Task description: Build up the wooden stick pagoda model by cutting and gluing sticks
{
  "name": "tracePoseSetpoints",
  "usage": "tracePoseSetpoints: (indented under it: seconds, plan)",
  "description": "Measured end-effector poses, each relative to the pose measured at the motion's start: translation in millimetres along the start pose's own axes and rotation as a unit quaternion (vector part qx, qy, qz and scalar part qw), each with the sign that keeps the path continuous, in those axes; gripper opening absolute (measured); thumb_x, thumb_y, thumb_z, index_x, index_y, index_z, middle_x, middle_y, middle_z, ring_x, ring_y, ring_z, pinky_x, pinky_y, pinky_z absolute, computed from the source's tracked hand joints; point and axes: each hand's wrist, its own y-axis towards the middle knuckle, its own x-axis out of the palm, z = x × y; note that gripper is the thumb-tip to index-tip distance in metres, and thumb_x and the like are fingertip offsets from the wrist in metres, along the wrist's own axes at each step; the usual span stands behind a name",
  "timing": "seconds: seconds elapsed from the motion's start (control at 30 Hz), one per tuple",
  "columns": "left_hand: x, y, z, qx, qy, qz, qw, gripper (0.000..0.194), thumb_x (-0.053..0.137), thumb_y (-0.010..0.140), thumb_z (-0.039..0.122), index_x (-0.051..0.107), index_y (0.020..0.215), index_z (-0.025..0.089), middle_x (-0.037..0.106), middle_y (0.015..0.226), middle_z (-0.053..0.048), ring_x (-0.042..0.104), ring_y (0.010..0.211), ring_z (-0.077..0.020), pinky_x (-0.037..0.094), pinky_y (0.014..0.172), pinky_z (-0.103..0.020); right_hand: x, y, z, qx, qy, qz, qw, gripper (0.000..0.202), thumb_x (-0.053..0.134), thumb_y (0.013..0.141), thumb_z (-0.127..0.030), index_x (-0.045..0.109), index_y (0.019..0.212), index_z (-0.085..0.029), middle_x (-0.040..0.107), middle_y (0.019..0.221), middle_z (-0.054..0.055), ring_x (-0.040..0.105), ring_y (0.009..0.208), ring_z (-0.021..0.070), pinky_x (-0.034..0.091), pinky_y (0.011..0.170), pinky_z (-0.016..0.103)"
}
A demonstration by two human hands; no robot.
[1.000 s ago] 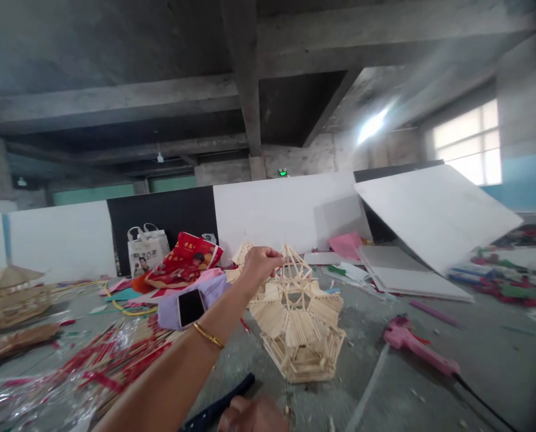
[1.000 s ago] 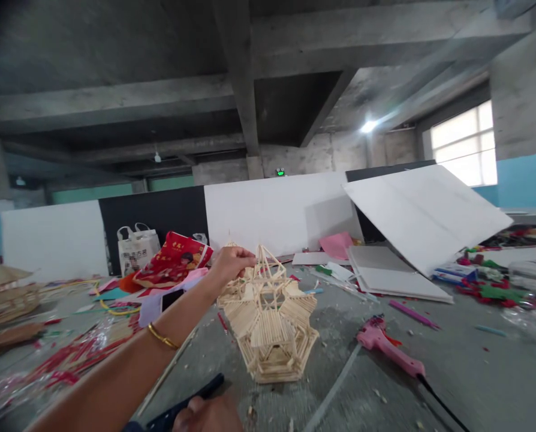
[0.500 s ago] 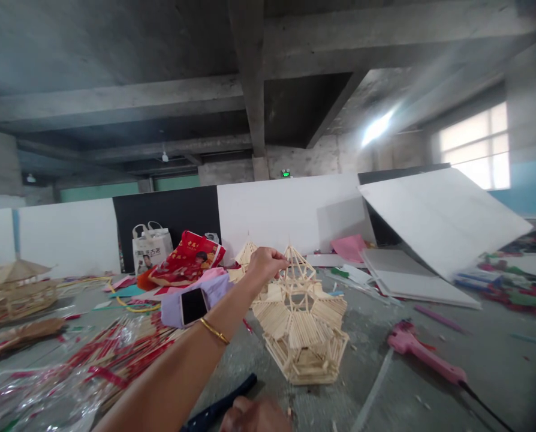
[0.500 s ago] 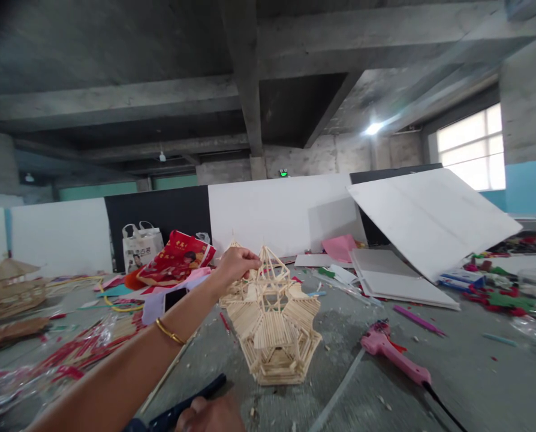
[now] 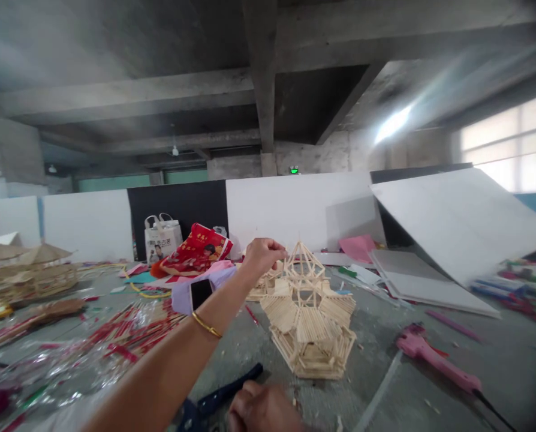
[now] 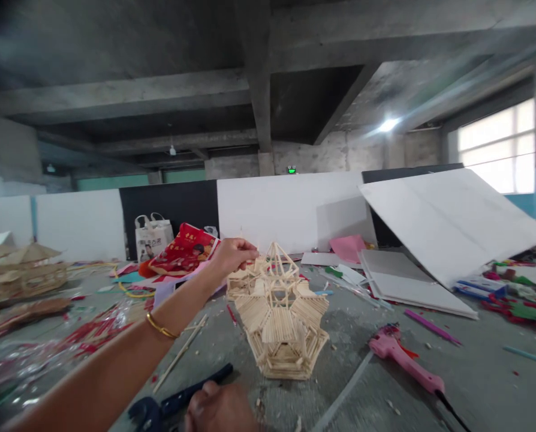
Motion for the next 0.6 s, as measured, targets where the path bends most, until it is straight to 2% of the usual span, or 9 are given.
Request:
tracePoseSetpoints:
  seconds: [0.07, 0.17, 0.27, 0.33, 0.4, 0.47, 0.6]
  plan:
    - [-18.8, -11, -26, -0.028, 0.012, -0.005, 1.0, 0.024, 0.062, 0.063, 0.035, 0.067, 0.077, 0.016, 0.058, 0.05, 0.003, 0.05, 0.043, -0.0061, 0.034, 0.044, -0.015, -19, -2, -4, 0.026, 0.013, -0.032, 0.999, 0.01, 0.052, 0.073, -0.024, 0.061, 0.07, -0.019, 0.066, 0.071, 0.002, 0.061, 0.055, 0.0167, 0.03, 0.043, 0.024]
    - [-44.1, -44, -80, -0.104, 0.046, -0.032, 0.993, 0.007, 0.063, 0.056, 0.022, 0.064, 0.056, 0.015, 0.05, 0.037, 0.005, 0.044, 0.035, -0.0062, 0.031, 0.04, -0.016, -37, -5, -7, 0.024, 0.039, -0.063, 0.997, 0.015, 0.046, 0.075, -0.018, 0.062, 0.075, -0.021, 0.066, 0.078, 0.003, 0.063, 0.066, 0.0171, 0.033, 0.05, 0.024]
    - [-59.4, -86, -132, -0.195, 0.072, -0.062, 0.976, 0.012, 0.06, 0.051, 0.012, 0.057, 0.039, 0.016, 0.041, 0.026, 0.006, 0.034, 0.026, -0.006, 0.023, 0.034, -0.017, -37, -9, -7, 0.02, 0.045, -0.081, 0.995, 0.018, 0.044, 0.076, -0.018, 0.062, 0.078, -0.02, 0.066, 0.08, 0.005, 0.063, 0.069, 0.0189, 0.034, 0.053, 0.025]
    - [-65.7, -109, -157, -0.229, 0.067, -0.065, 0.969, 0.019, 0.06, 0.051, 0.011, 0.053, 0.034, 0.016, 0.039, 0.024, 0.006, 0.032, 0.026, -0.006, 0.021, 0.033, -0.018, -33, -9, -7, 0.03, 0.055, -0.081, 0.995, 0.02, 0.043, 0.077, -0.018, 0.062, 0.079, -0.021, 0.065, 0.08, 0.005, 0.062, 0.069, 0.0187, 0.035, 0.054, 0.025]
    - [-71.4, -120, -172, -0.243, 0.044, -0.058, 0.967, 0.02, 0.059, 0.052, 0.012, 0.052, 0.034, 0.015, 0.039, 0.025, 0.005, 0.033, 0.026, -0.0061, 0.02, 0.033, -0.019, -30, -3, -9, 0.051, 0.079, -0.071, 0.993, 0.02, 0.042, 0.078, -0.018, 0.062, 0.077, -0.021, 0.065, 0.079, 0.005, 0.061, 0.07, 0.0178, 0.037, 0.057, 0.025]
    - [-78.2, -121, -180, -0.244, 0.007, -0.039, 0.969, 0.018, 0.057, 0.055, 0.015, 0.052, 0.038, 0.015, 0.04, 0.027, 0.004, 0.033, 0.027, -0.0059, 0.02, 0.034, -0.018, -28, 13, -14, 0.091, 0.119, -0.058, 0.987, 0.02, 0.043, 0.077, -0.019, 0.062, 0.075, -0.021, 0.065, 0.076, 0.006, 0.06, 0.071, 0.0192, 0.039, 0.062, 0.028]
    - [-90.8, -113, -191, -0.229, -0.095, 0.021, 0.969, 0.013, 0.051, 0.063, 0.026, 0.052, 0.055, 0.016, 0.042, 0.037, 0.006, 0.034, 0.032, -0.0055, 0.022, 0.035, -0.017, -14, 66, -25, 0.173, 0.237, -0.05, 0.955, 0.017, 0.046, 0.073, -0.019, 0.063, 0.073, -0.016, 0.064, 0.081, 0.018, 0.057, 0.085, 0.0332, 0.037, 0.073, 0.044]
